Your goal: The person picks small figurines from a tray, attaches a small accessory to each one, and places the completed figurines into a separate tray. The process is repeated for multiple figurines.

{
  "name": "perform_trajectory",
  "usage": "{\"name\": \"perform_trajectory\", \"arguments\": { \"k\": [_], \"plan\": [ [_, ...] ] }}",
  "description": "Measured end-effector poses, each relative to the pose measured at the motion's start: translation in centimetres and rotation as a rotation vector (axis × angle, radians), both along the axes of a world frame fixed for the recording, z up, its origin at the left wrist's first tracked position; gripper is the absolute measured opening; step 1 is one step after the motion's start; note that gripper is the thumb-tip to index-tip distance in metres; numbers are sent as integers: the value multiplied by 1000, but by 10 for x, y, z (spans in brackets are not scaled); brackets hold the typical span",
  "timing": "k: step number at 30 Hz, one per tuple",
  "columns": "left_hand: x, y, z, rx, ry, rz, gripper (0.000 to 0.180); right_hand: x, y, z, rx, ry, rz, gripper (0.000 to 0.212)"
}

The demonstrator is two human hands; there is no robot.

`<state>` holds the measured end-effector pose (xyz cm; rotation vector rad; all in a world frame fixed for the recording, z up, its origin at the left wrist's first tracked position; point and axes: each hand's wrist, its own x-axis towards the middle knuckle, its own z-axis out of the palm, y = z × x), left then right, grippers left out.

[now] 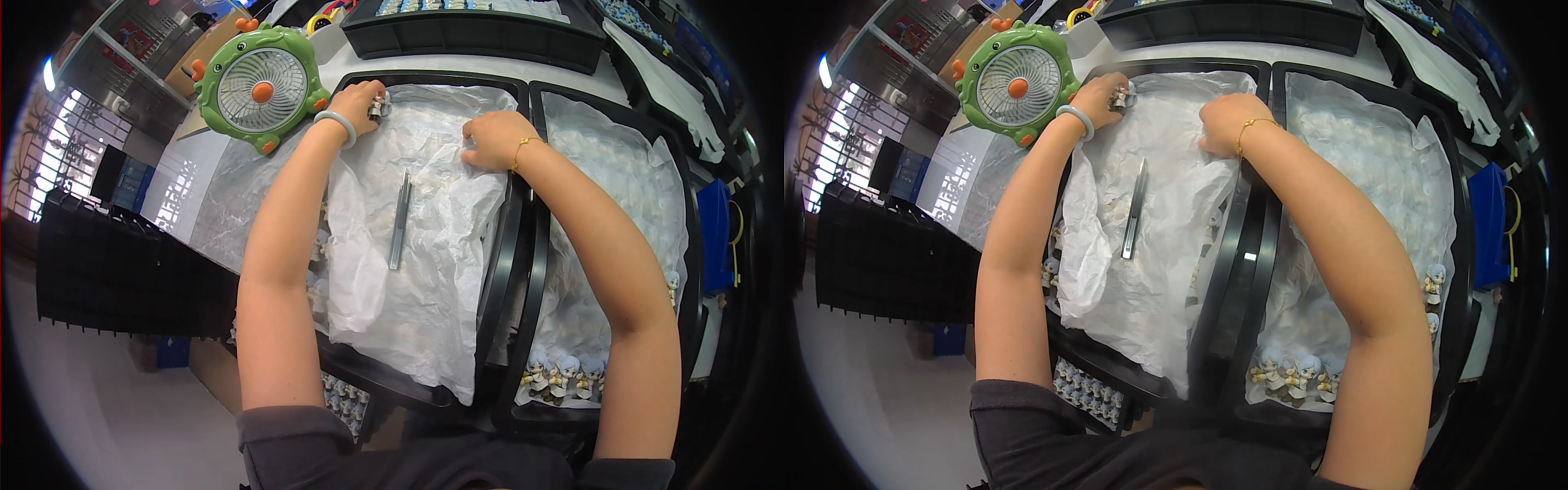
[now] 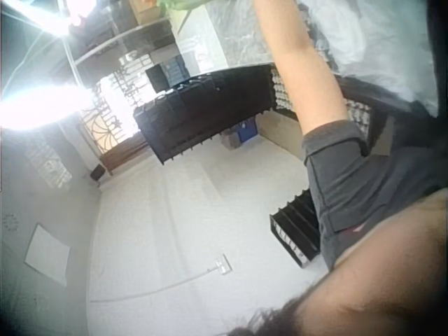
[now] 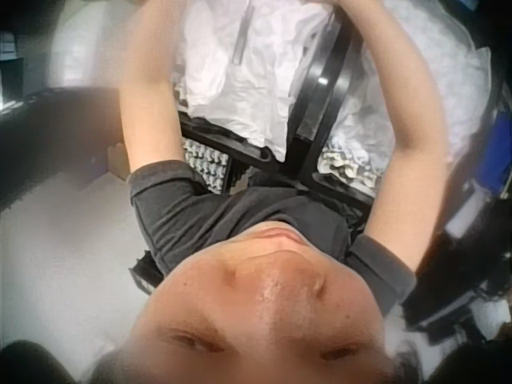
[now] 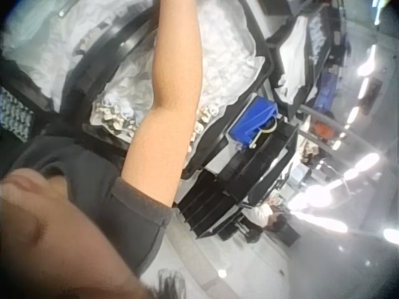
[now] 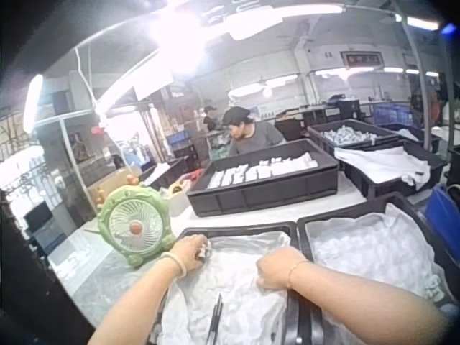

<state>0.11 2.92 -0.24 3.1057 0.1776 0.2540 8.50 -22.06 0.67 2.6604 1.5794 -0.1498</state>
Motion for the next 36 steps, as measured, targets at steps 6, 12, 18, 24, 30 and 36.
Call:
{"name": "perform_trajectory", "arguments": {
  "k": [6,12,18,24,30,36],
  "plan": [
    [5,-3,2,107,43,13,62,4,1,-7,33,-17,8,35],
    [7,5,-1,36,132,26,68,4,1,-7,70,-7,24,31],
    [-8,-16,7,78,49,-10,52,5,1,-8,60,23,-10,31],
    [-79,-113,23,-132,534,48,43,1,-3,-3,158,37,-14,32],
    [-116,-134,13,-209,337,155,43,9,-4,-8,247,81,10,31],
    [-153,-99,39,-672,244,263,23,2,-5,-3,254,67,14,29]
  ]
}}
